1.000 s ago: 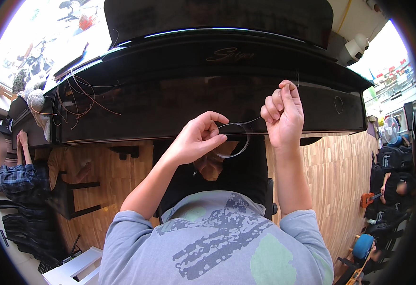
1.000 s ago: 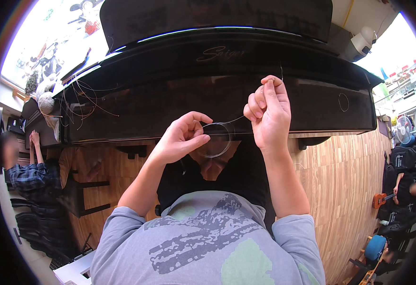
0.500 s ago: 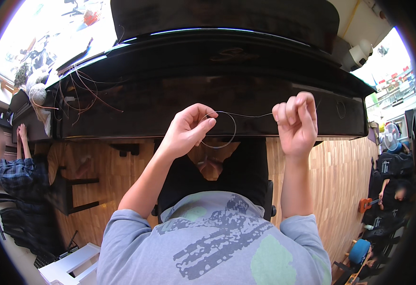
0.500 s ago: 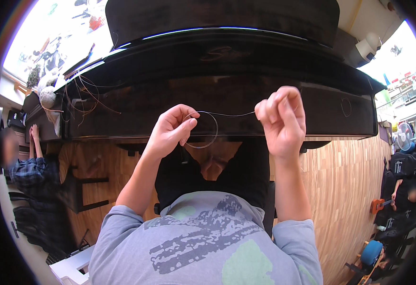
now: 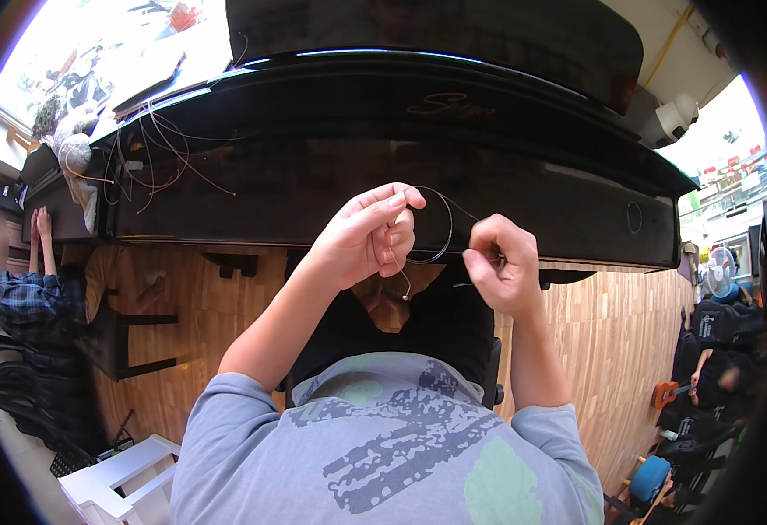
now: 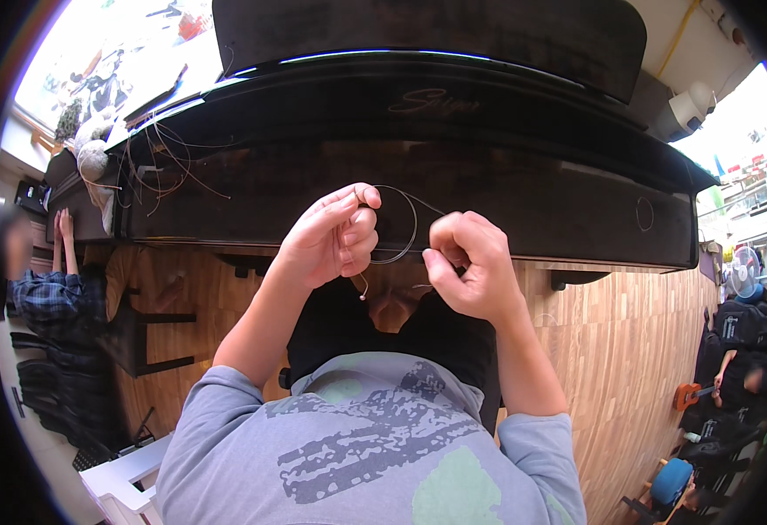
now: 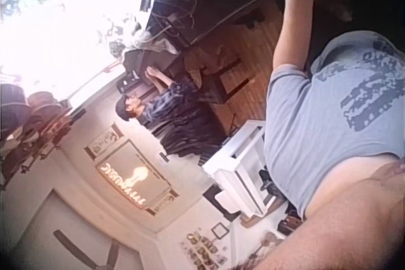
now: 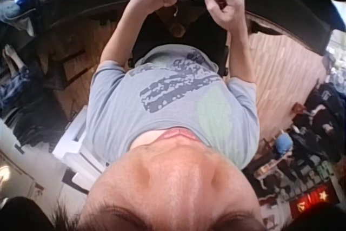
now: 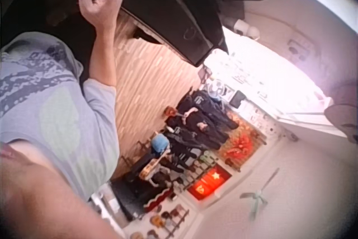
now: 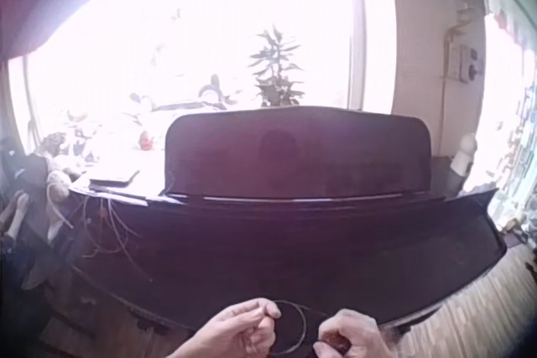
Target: The person repeatedly bends and shapes thin metal wires into circular loops by hand, placing finished loops on the piano surface. The person handles the wires one at a time, forming and adjusting each loop before setting it down.
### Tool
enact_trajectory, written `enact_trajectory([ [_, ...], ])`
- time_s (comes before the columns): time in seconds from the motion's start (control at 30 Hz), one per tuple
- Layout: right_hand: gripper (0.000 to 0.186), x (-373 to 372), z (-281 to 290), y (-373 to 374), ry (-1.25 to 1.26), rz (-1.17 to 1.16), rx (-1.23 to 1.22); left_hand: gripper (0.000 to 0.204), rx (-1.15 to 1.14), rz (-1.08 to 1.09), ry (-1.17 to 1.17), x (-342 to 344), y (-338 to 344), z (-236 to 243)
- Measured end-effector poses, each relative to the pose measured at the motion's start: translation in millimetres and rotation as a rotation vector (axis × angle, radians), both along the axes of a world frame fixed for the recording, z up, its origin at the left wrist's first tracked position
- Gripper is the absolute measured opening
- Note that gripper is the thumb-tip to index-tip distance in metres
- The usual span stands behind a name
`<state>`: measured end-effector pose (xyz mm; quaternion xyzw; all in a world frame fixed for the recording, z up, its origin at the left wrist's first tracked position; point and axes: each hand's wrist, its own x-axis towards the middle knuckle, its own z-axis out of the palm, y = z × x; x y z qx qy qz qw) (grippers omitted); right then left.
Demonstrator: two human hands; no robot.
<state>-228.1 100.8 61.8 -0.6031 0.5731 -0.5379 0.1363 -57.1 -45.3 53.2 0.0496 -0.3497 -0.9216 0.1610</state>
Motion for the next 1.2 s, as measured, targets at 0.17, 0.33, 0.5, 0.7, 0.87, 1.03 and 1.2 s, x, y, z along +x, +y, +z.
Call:
enact_trajectory([
  [0.17, 0.047, -2, 0, -6, 0.074, 0.012, 0.111, 0.028, 0.113, -0.071, 0.106, 0, -1, -3],
  [0.33, 0.039, -8, -3, -8, -0.139, 0.005, 0.076, 0.030, 0.059, -0.029, 0.028, 0, -1, 2],
  [0.5, 0.032, -12, -7, -6, 0.173, -0.021, -0.180, 0.027, -0.235, 0.135, -0.138, -1, 0, 7],
  [0.7, 0.043, 3, 12, -5, 0.301, -0.233, 0.091, 0.026, -0.460, 0.119, -0.181, 2, -1, 13],
  [0.87, 0.052, 4, 19, -6, 0.027, -0.145, 0.075, 0.030, -0.627, 0.107, -0.204, 1, 1, 18],
  [1.03, 0.034, 2, 21, -14, 0.191, -0.203, 0.113, 0.030, -0.639, 0.046, -0.202, 1, 1, 16],
  [1.2, 0.014, -1, 20, -15, -0.123, -0.044, 0.233, 0.032, -0.420, -0.069, -0.098, 1, -3, 16],
])
